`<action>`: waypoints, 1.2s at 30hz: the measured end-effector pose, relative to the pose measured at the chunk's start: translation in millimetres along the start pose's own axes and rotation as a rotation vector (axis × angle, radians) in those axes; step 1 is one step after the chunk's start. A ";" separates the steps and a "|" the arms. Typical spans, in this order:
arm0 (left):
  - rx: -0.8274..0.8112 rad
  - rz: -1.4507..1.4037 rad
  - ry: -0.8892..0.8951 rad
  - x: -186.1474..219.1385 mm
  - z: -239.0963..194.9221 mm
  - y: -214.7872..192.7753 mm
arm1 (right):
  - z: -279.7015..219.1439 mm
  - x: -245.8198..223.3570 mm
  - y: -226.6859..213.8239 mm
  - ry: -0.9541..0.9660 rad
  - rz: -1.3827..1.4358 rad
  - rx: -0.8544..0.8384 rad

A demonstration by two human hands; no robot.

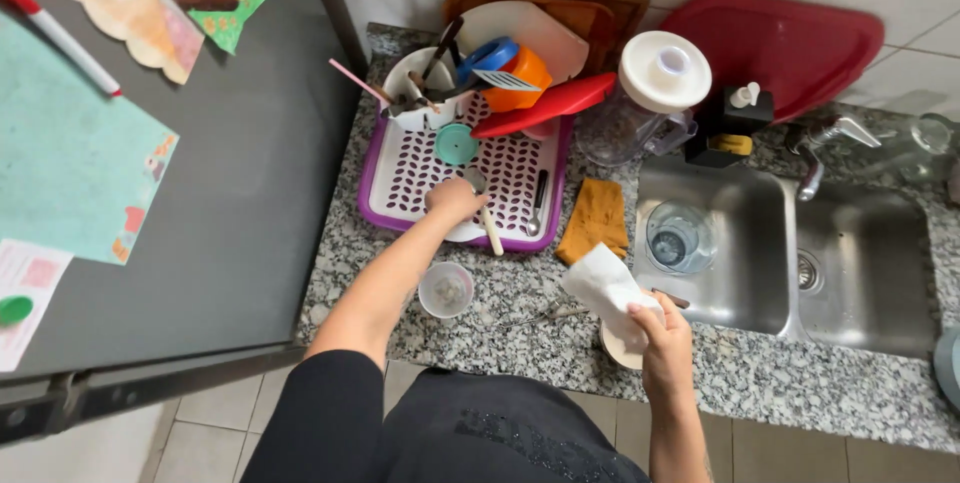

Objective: The person dries several glass cups and a metal shaker with a paper towel on the kitchen counter. They then move to the dish rack and dry a ceramic mug, a small bowl, and various utensils including spoons, a spatula, and a whisk.

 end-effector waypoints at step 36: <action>0.220 -0.811 0.631 148.7 -261.7 -30.7 | 57.1 -114.0 8.6 -0.659 0.119 0.486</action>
Point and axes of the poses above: each hand's wrist, its own z-axis towards the middle knuckle, its own y-axis out of the palm, x = y × z, the point moved 10 cm from there along z, towards the middle knuckle, and after that the axes turned 7 degrees about x, right-handed, at the moved point
